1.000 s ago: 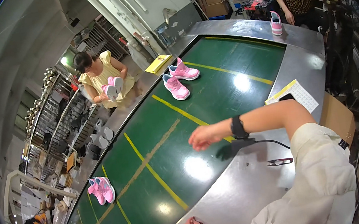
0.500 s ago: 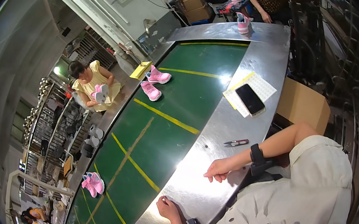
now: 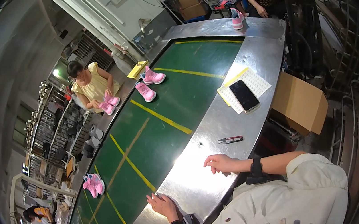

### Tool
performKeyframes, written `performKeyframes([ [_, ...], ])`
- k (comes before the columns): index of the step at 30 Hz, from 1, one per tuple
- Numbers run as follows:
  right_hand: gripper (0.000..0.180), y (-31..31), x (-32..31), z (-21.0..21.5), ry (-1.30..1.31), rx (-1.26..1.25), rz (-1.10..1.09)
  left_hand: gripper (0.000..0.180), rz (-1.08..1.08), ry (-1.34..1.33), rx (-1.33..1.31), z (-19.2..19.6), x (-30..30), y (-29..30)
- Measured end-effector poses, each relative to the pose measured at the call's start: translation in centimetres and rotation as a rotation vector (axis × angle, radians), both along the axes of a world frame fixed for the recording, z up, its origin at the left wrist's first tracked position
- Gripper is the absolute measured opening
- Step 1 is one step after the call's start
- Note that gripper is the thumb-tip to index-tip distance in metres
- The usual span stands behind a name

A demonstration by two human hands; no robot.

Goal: Trimming excess threads from pink shoes and placing them onto a conveyor belt.

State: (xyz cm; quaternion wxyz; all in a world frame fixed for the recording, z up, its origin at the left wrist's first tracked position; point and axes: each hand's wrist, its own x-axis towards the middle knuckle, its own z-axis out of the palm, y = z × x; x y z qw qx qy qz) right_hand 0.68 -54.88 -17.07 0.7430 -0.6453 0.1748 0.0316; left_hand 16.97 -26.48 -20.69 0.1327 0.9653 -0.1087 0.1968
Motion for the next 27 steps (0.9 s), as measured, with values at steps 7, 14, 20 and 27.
performKeyframes([
  [7,0.021,0.9,-0.6,-2.6,-0.241,-0.686,0.123,0.047,-0.016,0.001,-0.060,0.4,0.2,-0.6],
  [14,0.013,0.7,0.2,-3.9,-0.455,-0.691,0.098,0.042,-0.054,-0.011,-0.215,0.9,0.0,0.1],
  [20,0.016,-0.4,-1.3,-3.5,-0.415,-0.591,0.091,0.038,-0.234,0.206,-0.506,3.3,-6.5,1.0],
  [27,0.017,-0.9,1.2,-1.7,-0.255,-0.359,0.260,0.046,-0.353,0.471,-0.088,5.4,-4.5,2.6],
])
